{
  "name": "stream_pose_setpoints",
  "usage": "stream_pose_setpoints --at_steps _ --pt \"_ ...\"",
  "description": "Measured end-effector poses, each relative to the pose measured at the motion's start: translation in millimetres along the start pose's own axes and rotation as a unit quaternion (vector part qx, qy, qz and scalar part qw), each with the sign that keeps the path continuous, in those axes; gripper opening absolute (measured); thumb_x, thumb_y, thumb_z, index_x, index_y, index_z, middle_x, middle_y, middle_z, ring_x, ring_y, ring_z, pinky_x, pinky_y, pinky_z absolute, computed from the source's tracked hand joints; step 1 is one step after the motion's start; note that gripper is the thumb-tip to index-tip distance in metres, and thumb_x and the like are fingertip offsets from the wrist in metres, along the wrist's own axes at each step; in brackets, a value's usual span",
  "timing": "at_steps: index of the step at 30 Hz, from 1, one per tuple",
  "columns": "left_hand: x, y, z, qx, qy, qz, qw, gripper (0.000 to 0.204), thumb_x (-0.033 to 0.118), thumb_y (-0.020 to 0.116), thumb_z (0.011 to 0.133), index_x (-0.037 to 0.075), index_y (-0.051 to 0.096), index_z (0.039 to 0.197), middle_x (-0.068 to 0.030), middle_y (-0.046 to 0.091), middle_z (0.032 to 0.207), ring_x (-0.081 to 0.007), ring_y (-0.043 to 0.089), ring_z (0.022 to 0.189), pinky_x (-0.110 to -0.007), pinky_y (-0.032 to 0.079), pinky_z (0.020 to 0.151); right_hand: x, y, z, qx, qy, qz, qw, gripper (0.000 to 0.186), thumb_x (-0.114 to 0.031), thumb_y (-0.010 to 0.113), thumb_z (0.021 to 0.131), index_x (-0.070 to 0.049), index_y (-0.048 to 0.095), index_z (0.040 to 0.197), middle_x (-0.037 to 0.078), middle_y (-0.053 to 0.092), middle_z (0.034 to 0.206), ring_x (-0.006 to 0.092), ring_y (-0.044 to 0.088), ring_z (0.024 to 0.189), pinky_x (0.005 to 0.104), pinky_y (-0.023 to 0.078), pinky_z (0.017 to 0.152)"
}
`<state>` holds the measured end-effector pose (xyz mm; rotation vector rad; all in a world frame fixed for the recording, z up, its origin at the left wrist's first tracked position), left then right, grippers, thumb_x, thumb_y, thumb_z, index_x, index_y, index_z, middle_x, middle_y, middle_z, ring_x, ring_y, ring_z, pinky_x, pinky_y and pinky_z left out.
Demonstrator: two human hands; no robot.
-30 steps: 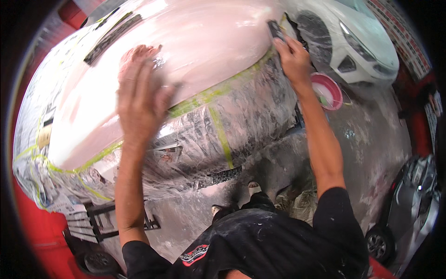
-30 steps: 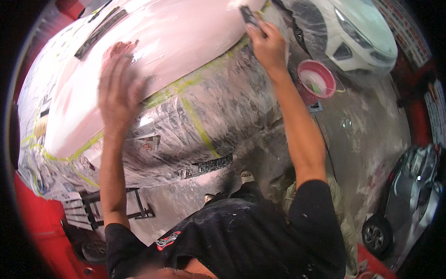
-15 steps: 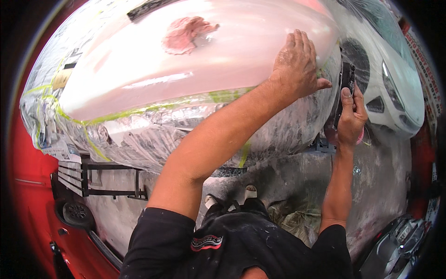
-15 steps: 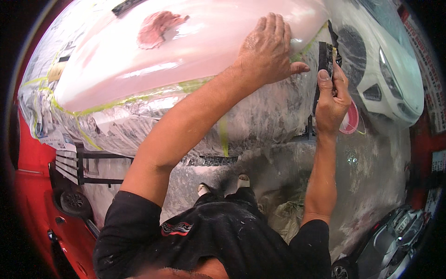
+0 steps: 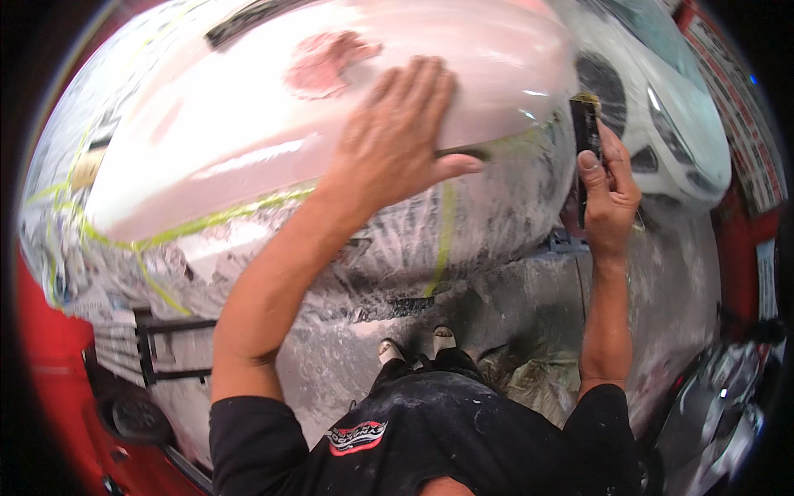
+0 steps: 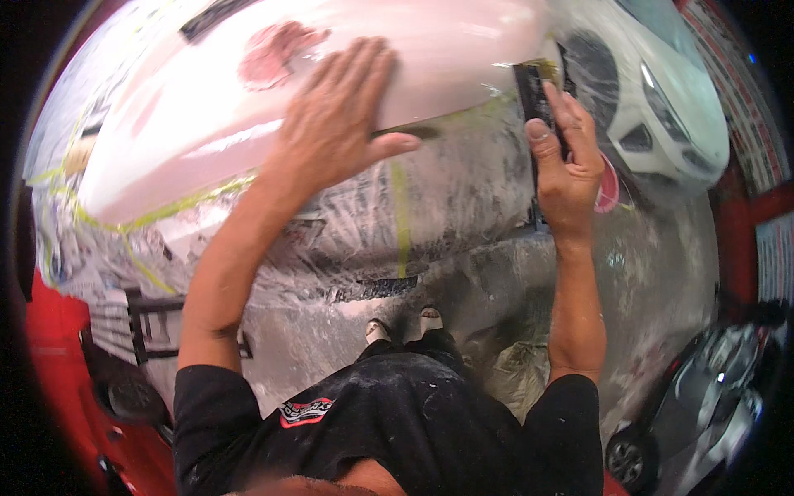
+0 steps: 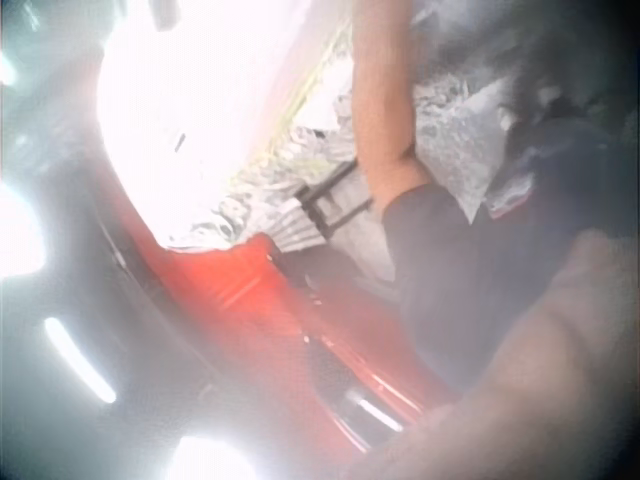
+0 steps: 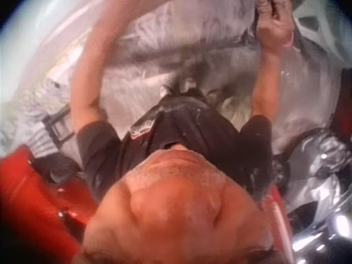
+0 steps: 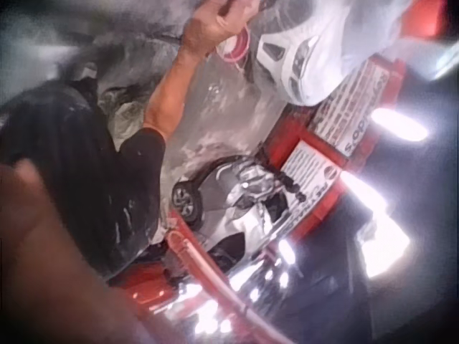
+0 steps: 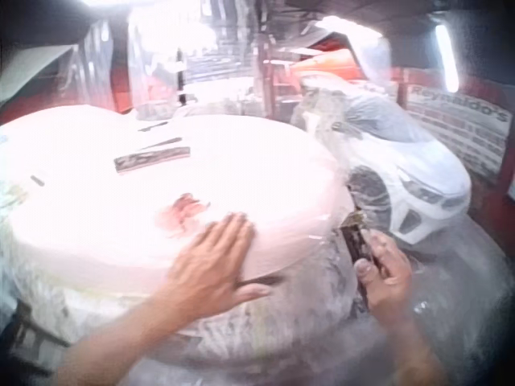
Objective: The person sands a white car hood with a sanding block, repeatedly dipping the block into a pink bucket of water and wiping the surface with a cloth. The hood is masked with tape and newspaper, and the person works across the curved surface in a workshop.
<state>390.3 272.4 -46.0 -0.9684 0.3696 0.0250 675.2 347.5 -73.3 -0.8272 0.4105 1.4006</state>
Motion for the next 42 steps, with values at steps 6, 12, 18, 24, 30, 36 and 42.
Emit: stream_pose_setpoints --at_steps 6,12,18,24,30,36,42 --pt "-6 12 48 -0.035 0.102 -0.023 0.994 0.112 0.087 0.036 0.089 -0.004 0.040 0.152 -0.0249 0.040 0.159 -0.0384 0.036 0.149 -0.047 0.030 0.125 -3 -45 -34 0.059 0.023 -0.096 0.993 0.045 -0.022 0.070 0.098 -0.002 0.064 0.138 0.020 0.062 0.138 0.0287 0.054 0.131 0.0389 0.040 0.111" --pt "49 65 164 -0.124 0.057 -0.131 0.982 0.095 0.081 0.058 0.085 -0.008 0.070 0.116 -0.0263 0.064 0.126 -0.0376 0.061 0.120 -0.048 0.050 0.103 2 -34 -60 0.082 0.079 -0.099 0.989 0.045 -0.017 0.067 0.099 0.006 0.061 0.138 0.018 0.061 0.141 0.0267 0.057 0.128 0.0367 0.040 0.111" --pt "41 20 104 -0.109 0.029 -0.084 0.990 0.098 0.080 0.045 0.091 -0.010 0.066 0.123 -0.0258 0.062 0.131 -0.0368 0.054 0.128 -0.045 0.042 0.109 -9 -26 -62 0.026 0.082 -0.060 0.994 0.043 -0.018 0.059 0.106 0.006 0.055 0.141 0.006 0.062 0.127 0.0140 0.056 0.113 0.0271 0.041 0.103" --pt "-17 -13 -49 0.041 -0.004 0.012 0.999 0.104 0.082 0.035 0.092 -0.002 0.036 0.155 -0.0228 0.035 0.162 -0.0350 0.029 0.153 -0.046 0.025 0.127 -49 21 -34 -0.070 -0.051 0.028 0.996 0.050 -0.020 0.064 0.103 0.006 0.055 0.144 0.016 0.048 0.152 0.0240 0.054 0.128 0.0377 0.041 0.111" --pt "-98 -48 -144 -0.044 -0.107 0.080 0.990 0.110 0.088 0.013 0.089 0.006 0.023 0.162 -0.0193 0.018 0.170 -0.0330 0.014 0.158 -0.046 0.011 0.129 -98 78 -19 -0.186 -0.219 0.003 0.958 0.050 -0.025 0.072 0.095 0.000 0.063 0.138 0.029 0.045 0.153 0.0412 0.050 0.138 0.0474 0.039 0.114" --pt "-172 -71 -202 -0.014 -0.232 0.108 0.967 0.105 0.082 0.020 0.095 -0.001 0.028 0.159 -0.0226 0.029 0.166 -0.0347 0.026 0.155 -0.045 0.016 0.128 -131 126 3 -0.283 -0.337 -0.123 0.890 0.062 -0.008 0.086 0.070 -0.013 0.070 0.130 0.027 0.049 0.150 0.0453 0.050 0.135 0.0512 0.042 0.112" --pt "-353 -138 -323 0.039 -0.265 0.229 0.936 0.011 0.008 0.058 0.080 0.000 0.057 0.086 -0.0231 0.065 0.089 -0.0432 0.064 0.093 -0.053 0.050 0.091 -90 131 20 -0.266 -0.448 -0.196 0.831 0.065 -0.010 0.088 0.068 -0.024 0.072 0.129 0.022 0.050 0.150 0.0411 0.051 0.134 0.0497 0.043 0.110"
Point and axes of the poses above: each hand's wrist, its own z-axis towards the middle knuckle, its own y-axis out of the palm, x = y × z, the point moved 1 cm from there along z, towards the middle knuckle
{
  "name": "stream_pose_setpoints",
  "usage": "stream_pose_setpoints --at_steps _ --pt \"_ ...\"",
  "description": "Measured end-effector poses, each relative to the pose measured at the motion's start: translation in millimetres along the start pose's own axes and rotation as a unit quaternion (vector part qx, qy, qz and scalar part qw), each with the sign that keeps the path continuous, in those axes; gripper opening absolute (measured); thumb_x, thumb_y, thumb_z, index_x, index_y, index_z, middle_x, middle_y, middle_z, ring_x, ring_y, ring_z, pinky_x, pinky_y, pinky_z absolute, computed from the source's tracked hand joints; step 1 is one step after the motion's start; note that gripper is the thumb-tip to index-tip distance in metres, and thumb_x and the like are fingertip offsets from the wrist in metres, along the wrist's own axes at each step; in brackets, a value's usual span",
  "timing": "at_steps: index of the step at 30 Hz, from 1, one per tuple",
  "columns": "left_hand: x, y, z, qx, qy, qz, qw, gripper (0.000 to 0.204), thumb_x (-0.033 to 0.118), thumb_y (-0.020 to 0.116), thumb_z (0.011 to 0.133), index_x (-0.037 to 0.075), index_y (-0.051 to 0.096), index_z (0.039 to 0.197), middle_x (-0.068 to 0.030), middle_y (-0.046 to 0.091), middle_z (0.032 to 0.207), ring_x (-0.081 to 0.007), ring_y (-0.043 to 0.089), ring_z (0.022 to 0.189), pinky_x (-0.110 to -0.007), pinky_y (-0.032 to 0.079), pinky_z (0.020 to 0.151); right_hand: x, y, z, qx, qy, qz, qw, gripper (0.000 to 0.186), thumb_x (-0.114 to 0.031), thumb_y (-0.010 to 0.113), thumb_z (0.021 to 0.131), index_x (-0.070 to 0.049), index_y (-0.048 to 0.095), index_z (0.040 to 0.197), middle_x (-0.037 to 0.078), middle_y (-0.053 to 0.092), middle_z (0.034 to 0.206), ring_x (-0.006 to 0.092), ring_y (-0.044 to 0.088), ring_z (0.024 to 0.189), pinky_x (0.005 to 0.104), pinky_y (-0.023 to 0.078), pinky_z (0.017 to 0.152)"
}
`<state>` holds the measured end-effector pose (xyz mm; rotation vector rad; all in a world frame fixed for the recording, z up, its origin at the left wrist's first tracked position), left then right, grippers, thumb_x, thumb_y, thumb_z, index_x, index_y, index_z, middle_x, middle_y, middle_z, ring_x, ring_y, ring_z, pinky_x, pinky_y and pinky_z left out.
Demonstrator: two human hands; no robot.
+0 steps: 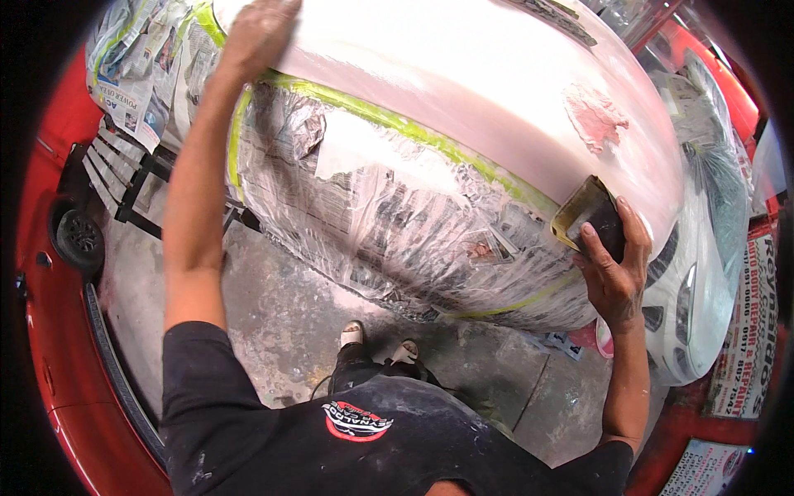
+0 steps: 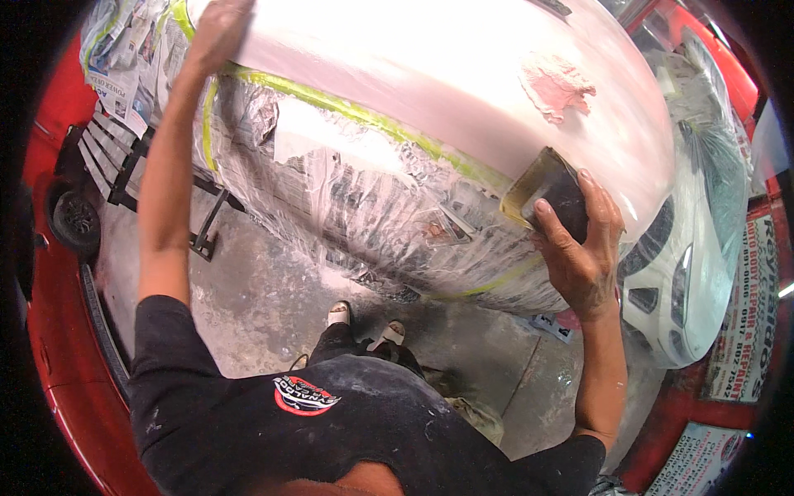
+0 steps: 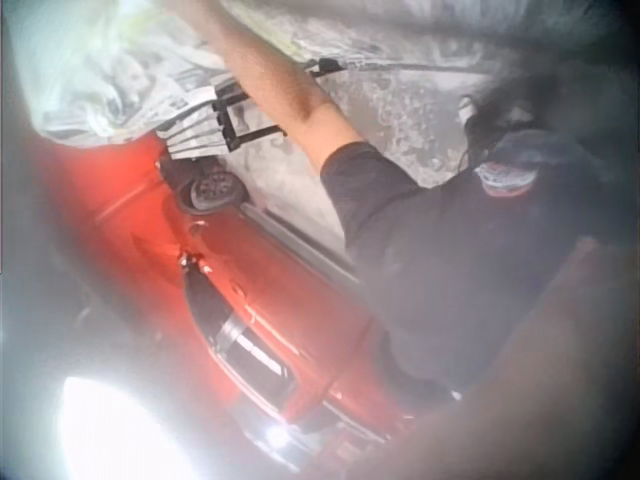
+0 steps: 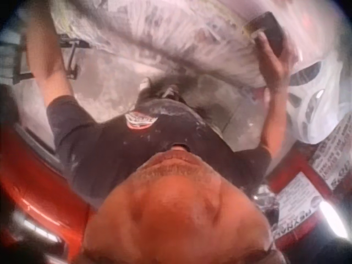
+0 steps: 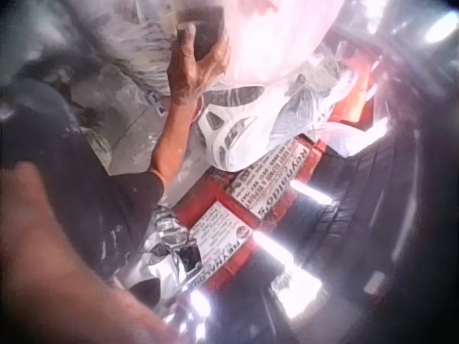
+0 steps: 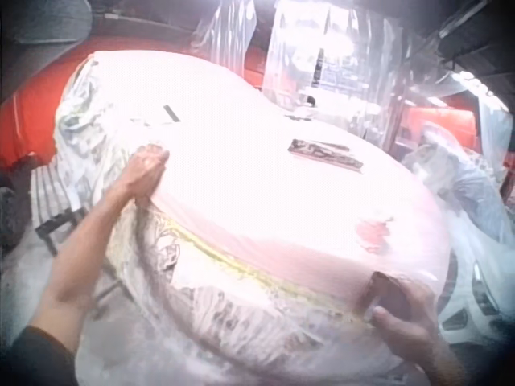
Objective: The person sands a white car hood with a sanding block, repeatedly dipping the block into a pink bucket of water and wiping the surface with a cloth. The hood is masked with tape and newspaper, and the person works across the curved surface in a workshop.
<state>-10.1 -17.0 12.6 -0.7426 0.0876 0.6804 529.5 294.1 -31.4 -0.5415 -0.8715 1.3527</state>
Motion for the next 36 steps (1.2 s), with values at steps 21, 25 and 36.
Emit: stream_pose_setpoints --at_steps 21,25,36 --pt "-2 12 -1 -0.004 -0.086 -0.007 0.996 0.039 0.013 0.050 0.090 -0.003 0.064 0.123 -0.0239 0.067 0.130 -0.0385 0.059 0.128 -0.048 0.044 0.111 -103 94 250 0.054 -0.179 0.036 0.982 0.041 -0.022 0.075 0.087 -0.020 0.073 0.128 0.021 0.056 0.139 0.0393 0.057 0.121 0.0481 0.046 0.103" --pt "-18 11 -21 -0.028 -0.092 0.038 0.995 0.043 0.014 0.052 0.090 -0.004 0.062 0.128 -0.0242 0.065 0.134 -0.0380 0.060 0.127 -0.048 0.045 0.111 -35 47 125 -0.010 -0.127 -0.029 0.991 0.050 -0.018 0.083 0.077 -0.024 0.074 0.126 0.019 0.053 0.144 0.0407 0.055 0.127 0.0505 0.048 0.104" --pt "-73 78 -2 0.072 0.068 0.050 0.994 0.044 0.018 0.040 0.104 0.005 0.058 0.142 -0.0159 0.062 0.142 -0.0320 0.057 0.135 -0.043 0.042 0.116 -83 109 215 0.116 -0.173 0.000 0.978 0.034 -0.029 0.068 0.091 -0.021 0.072 0.124 0.021 0.060 0.133 0.0352 0.070 0.107 0.0473 0.059 0.091"
Point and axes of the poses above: each hand's wrist, its own z-axis towards the middle knuckle, its own y-axis out of the palm, x = y × z, the point moved 1 cm from there along z, towards the middle knuckle
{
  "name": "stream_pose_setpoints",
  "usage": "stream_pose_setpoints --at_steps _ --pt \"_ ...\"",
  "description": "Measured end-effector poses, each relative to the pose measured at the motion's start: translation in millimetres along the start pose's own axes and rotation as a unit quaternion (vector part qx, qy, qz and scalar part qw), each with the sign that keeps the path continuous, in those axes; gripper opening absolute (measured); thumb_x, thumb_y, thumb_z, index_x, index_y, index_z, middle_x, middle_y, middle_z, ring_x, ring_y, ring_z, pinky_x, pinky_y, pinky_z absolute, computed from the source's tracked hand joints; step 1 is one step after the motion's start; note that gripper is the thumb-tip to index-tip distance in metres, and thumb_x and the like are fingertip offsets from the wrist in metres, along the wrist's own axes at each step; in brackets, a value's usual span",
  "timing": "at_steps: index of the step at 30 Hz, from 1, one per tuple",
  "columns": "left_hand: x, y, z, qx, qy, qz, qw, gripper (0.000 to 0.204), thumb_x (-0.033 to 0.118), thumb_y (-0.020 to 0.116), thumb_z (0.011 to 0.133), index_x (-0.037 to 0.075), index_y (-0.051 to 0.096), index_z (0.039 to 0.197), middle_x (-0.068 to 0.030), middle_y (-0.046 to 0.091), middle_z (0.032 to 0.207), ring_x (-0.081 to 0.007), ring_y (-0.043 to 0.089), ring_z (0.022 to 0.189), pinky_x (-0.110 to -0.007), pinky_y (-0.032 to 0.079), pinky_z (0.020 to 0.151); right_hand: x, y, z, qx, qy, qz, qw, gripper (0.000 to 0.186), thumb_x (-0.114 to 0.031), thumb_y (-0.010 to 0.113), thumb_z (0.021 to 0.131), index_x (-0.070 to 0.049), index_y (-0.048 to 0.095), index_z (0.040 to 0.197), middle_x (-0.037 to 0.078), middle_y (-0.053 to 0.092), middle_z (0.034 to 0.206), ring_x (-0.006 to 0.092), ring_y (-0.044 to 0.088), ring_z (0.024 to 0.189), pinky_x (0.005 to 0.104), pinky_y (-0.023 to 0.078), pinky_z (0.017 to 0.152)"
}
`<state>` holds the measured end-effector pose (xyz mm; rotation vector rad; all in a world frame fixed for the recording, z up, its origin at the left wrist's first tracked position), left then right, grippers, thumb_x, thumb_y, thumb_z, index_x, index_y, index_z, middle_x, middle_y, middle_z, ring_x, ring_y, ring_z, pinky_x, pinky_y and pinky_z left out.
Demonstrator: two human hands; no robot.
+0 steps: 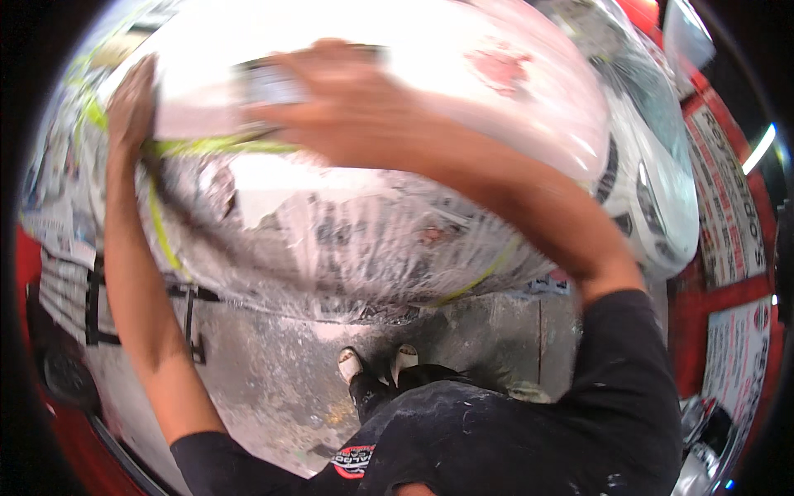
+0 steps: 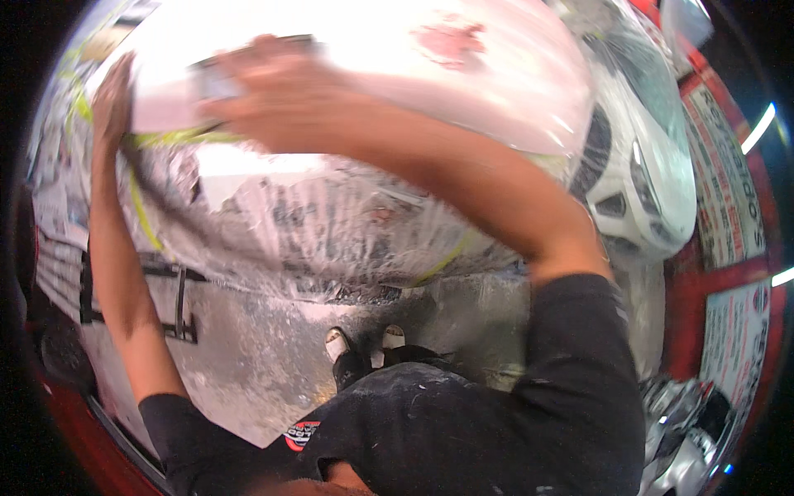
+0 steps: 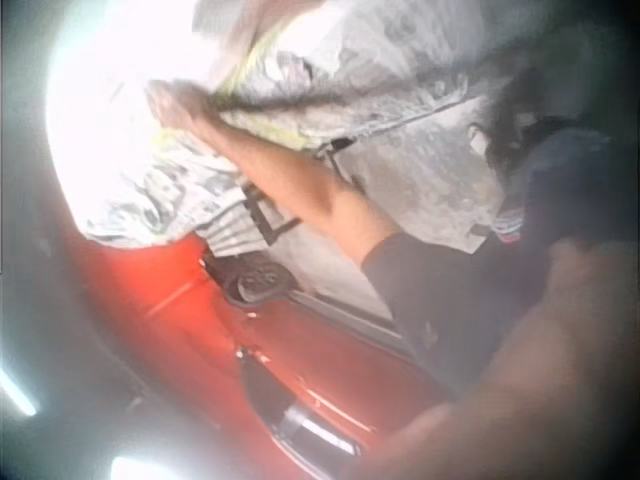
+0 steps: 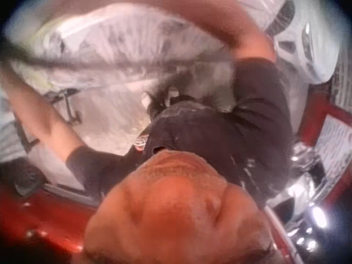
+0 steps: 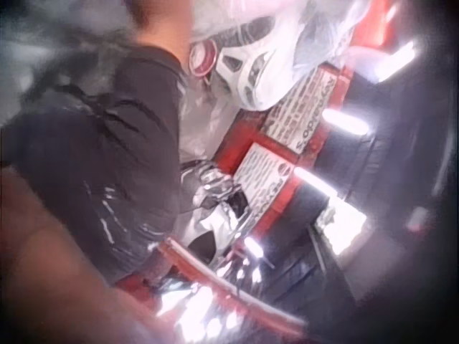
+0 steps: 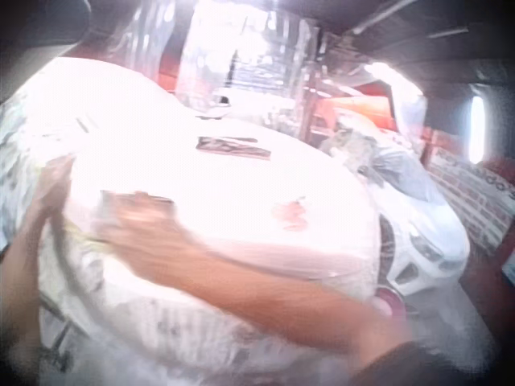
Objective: The person sands a white car hood with a sanding block, repeatedly dipping the block into a pink bucket of water and wiping the surface with a cloth. The hood is masked with tape and newspaper, and the person works across the curved surface in a workshop.
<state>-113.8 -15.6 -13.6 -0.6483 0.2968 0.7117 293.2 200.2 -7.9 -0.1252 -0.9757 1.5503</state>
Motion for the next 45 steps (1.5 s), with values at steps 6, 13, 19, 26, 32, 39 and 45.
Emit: stream_pose_setpoints --at_steps 6,13,19,26,32,39,45 --pt "29 -20 25 -0.076 -0.185 -0.189 0.961 0.047 0.025 0.034 0.110 0.005 0.056 0.146 -0.0154 0.057 0.148 -0.0308 0.051 0.141 -0.042 0.036 0.119 -12 4 2 -0.025 0.074 -0.033 0.996 0.031 -0.026 0.064 0.096 -0.020 0.071 0.126 0.025 0.059 0.135 0.0429 0.065 0.117 0.0525 0.052 0.106" --pt "44 -53 19 -0.084 -0.212 -0.183 0.956 0.049 0.032 0.037 0.109 0.003 0.058 0.143 -0.0153 0.057 0.148 -0.0293 0.051 0.140 -0.040 0.037 0.118 35 -136 -219 -0.053 0.115 -0.029 0.992 0.065 -0.018 0.088 0.073 -0.031 0.068 0.133 0.017 0.053 0.145 0.0356 0.055 0.129 0.0491 0.048 0.108" --pt "39 -40 23 -0.063 -0.209 -0.204 0.954 0.054 0.040 0.035 0.110 0.005 0.060 0.143 -0.0171 0.057 0.148 -0.0320 0.050 0.141 -0.040 0.035 0.119 24 -35 -45 -0.028 0.068 0.062 0.995 0.046 -0.035 0.080 0.085 -0.024 0.072 0.128 0.022 0.059 0.132 0.0351 0.064 0.110 0.0493 0.052 0.096" --pt "29 -50 12 -0.075 -0.223 -0.205 0.950 0.053 0.038 0.036 0.109 0.004 0.059 0.144 -0.0170 0.058 0.148 -0.0324 0.051 0.141 -0.041 0.035 0.119 27 -92 -149 -0.024 0.135 0.058 0.989 0.058 -0.015 0.087 0.073 -0.026 0.072 0.128 0.018 0.054 0.144 0.0380 0.057 0.124 0.0476 0.050 0.103" --pt "50 -39 25 -0.070 -0.211 -0.173 0.960 0.052 0.037 0.038 0.109 0.003 0.059 0.143 -0.0184 0.057 0.148 -0.0321 0.049 0.142 -0.042 0.034 0.120 53 -142 -194 -0.084 0.187 0.049 0.978 0.058 -0.018 0.087 0.074 -0.029 0.071 0.128 0.016 0.053 0.148 0.0360 0.053 0.134 0.0489 0.045 0.115" --pt "48 -52 19 -0.061 -0.250 -0.244 0.935 0.058 0.044 0.038 0.109 0.001 0.060 0.141 -0.0193 0.058 0.147 -0.0307 0.050 0.142 -0.039 0.033 0.120 81 -125 -159 -0.109 0.153 0.113 0.976 0.047 -0.020 0.080 0.084 -0.025 0.072 0.130 0.017 0.054 0.148 0.0344 0.054 0.133 0.0501 0.044 0.113" --pt "55 -38 26 -0.054 -0.264 -0.276 0.922 0.059 0.045 0.041 0.108 0.001 0.061 0.140 -0.0187 0.059 0.146 -0.0315 0.052 0.140 -0.040 0.035 0.119 92 -158 -205 -0.135 0.182 0.092 0.970 0.044 -0.023 0.076 0.090 -0.025 0.071 0.134 0.018 0.056 0.147 0.0344 0.053 0.135 0.0480 0.045 0.112"
Point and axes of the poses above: each hand's wrist, its own z-axis towards the middle knuckle, its own y-axis out of the palm, x = y × z, the point moved 1 cm from there along z, towards the middle knuckle
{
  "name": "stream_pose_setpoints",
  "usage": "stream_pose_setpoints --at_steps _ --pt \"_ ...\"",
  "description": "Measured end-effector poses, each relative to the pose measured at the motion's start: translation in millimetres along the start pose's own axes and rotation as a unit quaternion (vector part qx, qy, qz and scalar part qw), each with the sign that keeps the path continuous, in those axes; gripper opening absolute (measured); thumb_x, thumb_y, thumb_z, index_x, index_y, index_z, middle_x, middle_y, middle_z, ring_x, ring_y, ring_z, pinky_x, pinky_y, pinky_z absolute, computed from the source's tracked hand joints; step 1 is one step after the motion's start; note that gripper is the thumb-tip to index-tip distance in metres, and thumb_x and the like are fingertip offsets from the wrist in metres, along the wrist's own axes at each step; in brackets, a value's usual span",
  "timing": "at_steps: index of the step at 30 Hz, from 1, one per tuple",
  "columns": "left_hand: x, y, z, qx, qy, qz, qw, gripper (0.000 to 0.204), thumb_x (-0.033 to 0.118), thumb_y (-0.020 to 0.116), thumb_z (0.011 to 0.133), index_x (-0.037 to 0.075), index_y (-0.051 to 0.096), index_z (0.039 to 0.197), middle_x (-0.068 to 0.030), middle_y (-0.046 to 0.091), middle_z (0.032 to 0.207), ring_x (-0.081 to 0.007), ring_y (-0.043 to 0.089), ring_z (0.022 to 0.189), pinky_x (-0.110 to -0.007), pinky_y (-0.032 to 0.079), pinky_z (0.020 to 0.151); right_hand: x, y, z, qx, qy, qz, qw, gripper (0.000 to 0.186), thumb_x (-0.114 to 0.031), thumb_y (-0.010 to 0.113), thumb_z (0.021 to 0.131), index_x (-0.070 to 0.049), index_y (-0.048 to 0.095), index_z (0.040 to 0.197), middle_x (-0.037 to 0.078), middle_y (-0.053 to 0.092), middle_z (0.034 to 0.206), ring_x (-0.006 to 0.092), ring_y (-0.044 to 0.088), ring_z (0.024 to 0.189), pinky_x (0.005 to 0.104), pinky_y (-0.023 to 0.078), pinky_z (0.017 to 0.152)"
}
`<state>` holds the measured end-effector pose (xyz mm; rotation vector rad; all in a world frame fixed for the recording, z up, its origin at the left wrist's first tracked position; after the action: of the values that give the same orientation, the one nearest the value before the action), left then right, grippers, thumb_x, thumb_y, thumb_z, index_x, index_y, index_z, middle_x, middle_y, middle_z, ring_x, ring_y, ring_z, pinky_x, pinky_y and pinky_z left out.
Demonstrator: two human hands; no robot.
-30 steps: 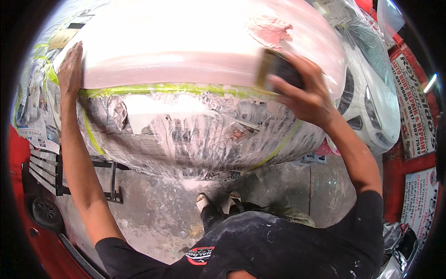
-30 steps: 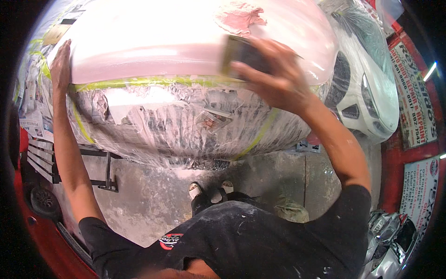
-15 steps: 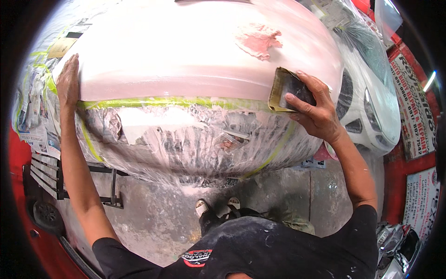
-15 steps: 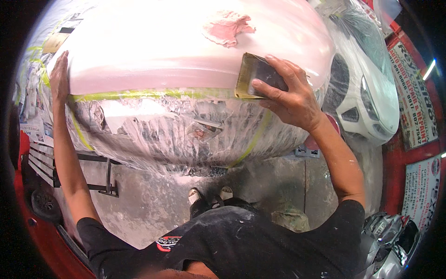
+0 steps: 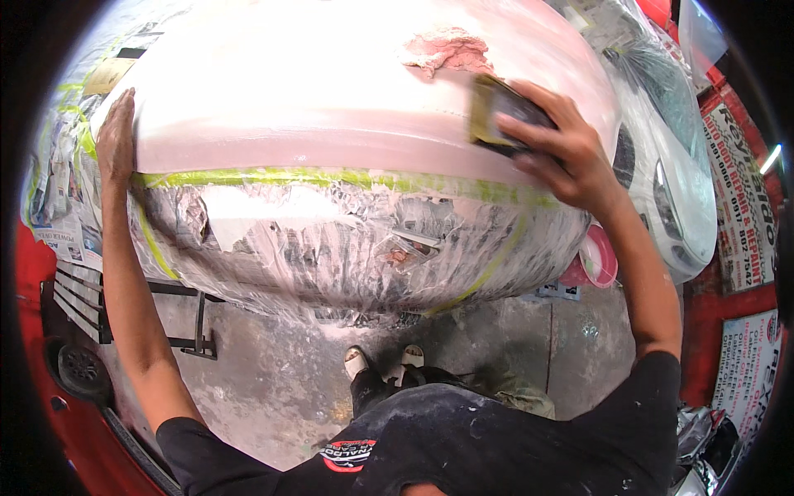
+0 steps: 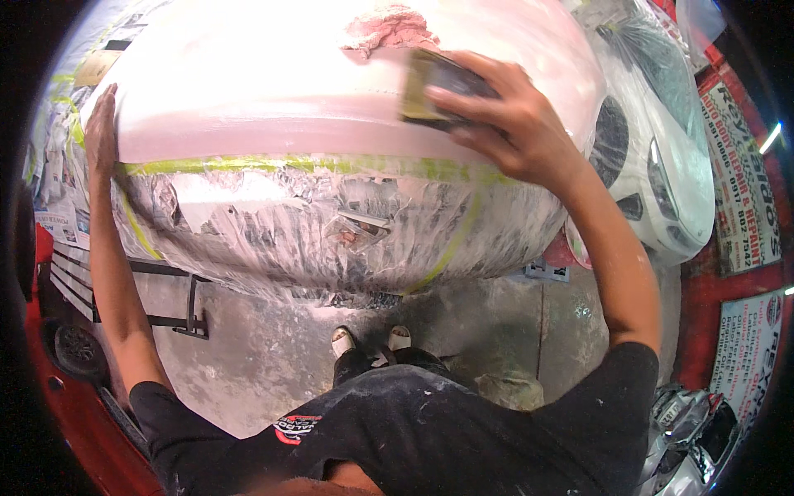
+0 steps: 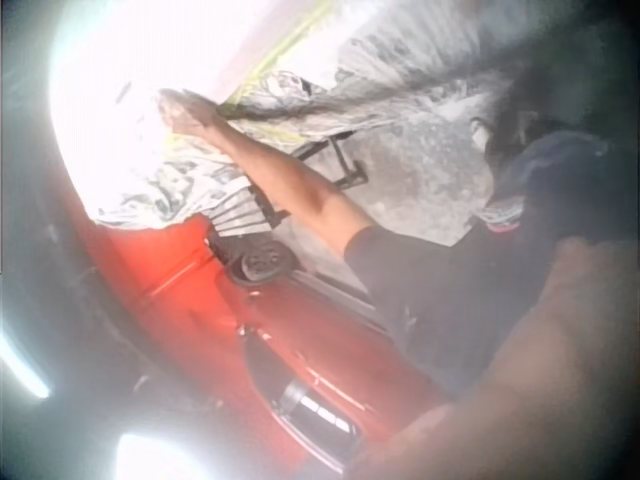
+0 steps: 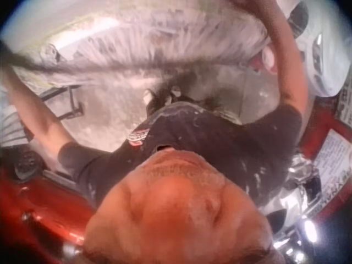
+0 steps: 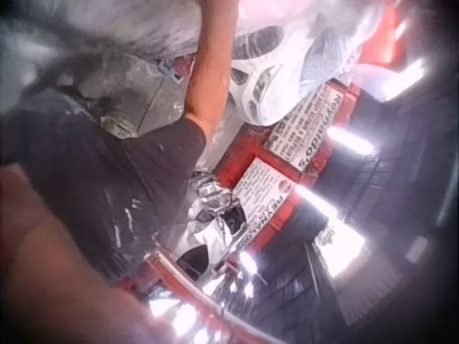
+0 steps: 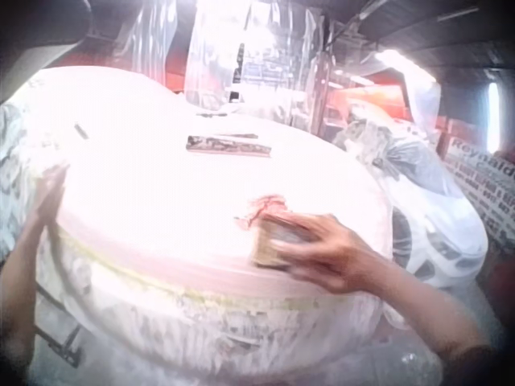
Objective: The person sands a white car hood with a sanding block, repeatedly dipping the block into a pink bucket of water and wiping the surface with a cloth. The hood is masked with tape and newspaper, and the person works across the curved surface in a workshop.
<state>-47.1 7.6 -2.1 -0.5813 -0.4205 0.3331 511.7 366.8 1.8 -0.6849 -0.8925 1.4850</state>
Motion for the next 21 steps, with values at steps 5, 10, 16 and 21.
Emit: stream_pose_setpoints --at_steps 5,10,16,21 --pt "3 -7 2 -0.004 0.012 -0.001 1.000 0.058 0.043 0.040 0.108 0.000 0.061 0.140 -0.0207 0.059 0.145 -0.0329 0.053 0.139 -0.040 0.036 0.118 0 27 83 0.041 -0.095 0.034 0.994 0.046 -0.018 0.077 0.088 -0.027 0.071 0.133 0.017 0.056 0.147 0.0376 0.055 0.133 0.0466 0.048 0.110" --pt "1 -33 -11 0.000 0.024 0.035 0.999 0.056 0.040 0.040 0.109 -0.002 0.061 0.139 -0.0231 0.059 0.143 -0.0353 0.053 0.138 -0.042 0.037 0.118 4 9 -2 0.005 0.007 0.081 0.997 0.046 -0.019 0.078 0.087 -0.029 0.071 0.132 0.017 0.057 0.146 0.0380 0.055 0.132 0.0472 0.046 0.114" --pt "3 -5 2 -0.015 0.022 0.058 0.998 0.058 0.041 0.036 0.110 0.000 0.056 0.144 -0.0205 0.057 0.147 -0.0348 0.047 0.143 -0.044 0.032 0.120 13 19 52 0.020 0.011 0.057 0.998 0.039 -0.024 0.074 0.091 -0.026 0.073 0.130 0.020 0.059 0.142 0.0367 0.060 0.122 0.0469 0.049 0.106" --pt "0 -27 -8 -0.030 0.005 0.111 0.993 0.057 0.041 0.034 0.110 0.000 0.058 0.143 -0.0201 0.054 0.151 -0.0331 0.046 0.144 -0.042 0.030 0.121 -24 21 25 0.045 0.002 0.060 0.997 0.043 -0.020 0.075 0.089 -0.026 0.072 0.132 0.022 0.059 0.142 0.0353 0.060 0.123 0.0466 0.049 0.106"
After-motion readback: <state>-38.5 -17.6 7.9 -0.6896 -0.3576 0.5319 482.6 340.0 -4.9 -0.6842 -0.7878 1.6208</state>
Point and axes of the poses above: each hand's wrist, its own z-axis towards the middle knuckle, its own y-axis out of the palm, x = y × z, the point moved 1 cm from there along z, towards the middle knuckle
